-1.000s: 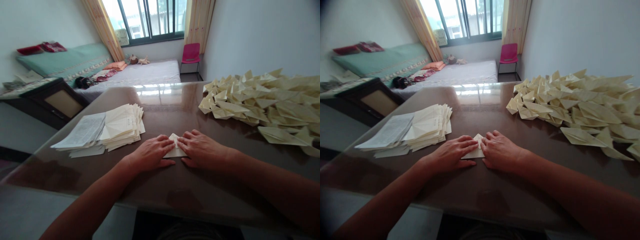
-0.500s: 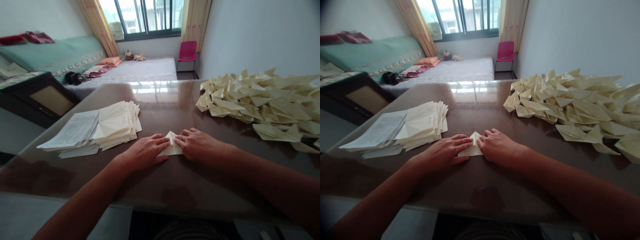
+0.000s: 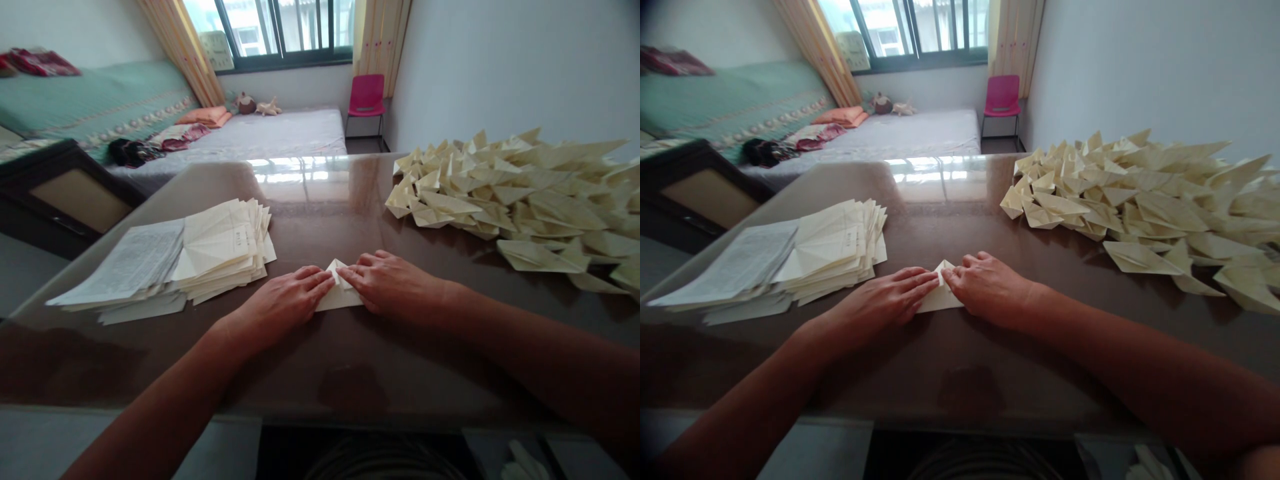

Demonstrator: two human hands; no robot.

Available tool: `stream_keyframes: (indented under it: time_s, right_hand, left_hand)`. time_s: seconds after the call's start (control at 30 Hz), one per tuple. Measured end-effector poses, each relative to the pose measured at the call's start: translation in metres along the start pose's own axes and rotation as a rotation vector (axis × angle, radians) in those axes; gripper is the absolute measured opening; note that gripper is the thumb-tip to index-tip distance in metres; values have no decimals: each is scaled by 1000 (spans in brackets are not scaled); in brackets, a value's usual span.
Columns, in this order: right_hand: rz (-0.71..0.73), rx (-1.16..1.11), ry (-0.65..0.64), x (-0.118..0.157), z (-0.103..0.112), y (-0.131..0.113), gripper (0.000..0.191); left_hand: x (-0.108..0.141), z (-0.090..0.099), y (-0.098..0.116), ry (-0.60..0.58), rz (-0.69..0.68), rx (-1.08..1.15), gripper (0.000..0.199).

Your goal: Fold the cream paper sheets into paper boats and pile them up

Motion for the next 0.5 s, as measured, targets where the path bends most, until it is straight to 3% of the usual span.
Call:
stream_keyframes:
  time_s: [0.2, 0.5]
  right_hand:
    - [172, -153, -113, 15, 3, 17, 73]
    - [246, -145, -3, 15, -4, 18, 55]
  left_hand:
    - [-1, -1, 2, -3, 8, 32, 54]
    - [-11, -10, 6, 121, -65, -57, 41]
Point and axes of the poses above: each hand's wrist, its own x-axis away from the middle knuckle, its own z-axis out of the back of the hand, y = z × x, the point moved 3 cm from there along -x, towards the middle knuckle, and after that the axes turned 6 degrees about -z, right-handed, at the moved point
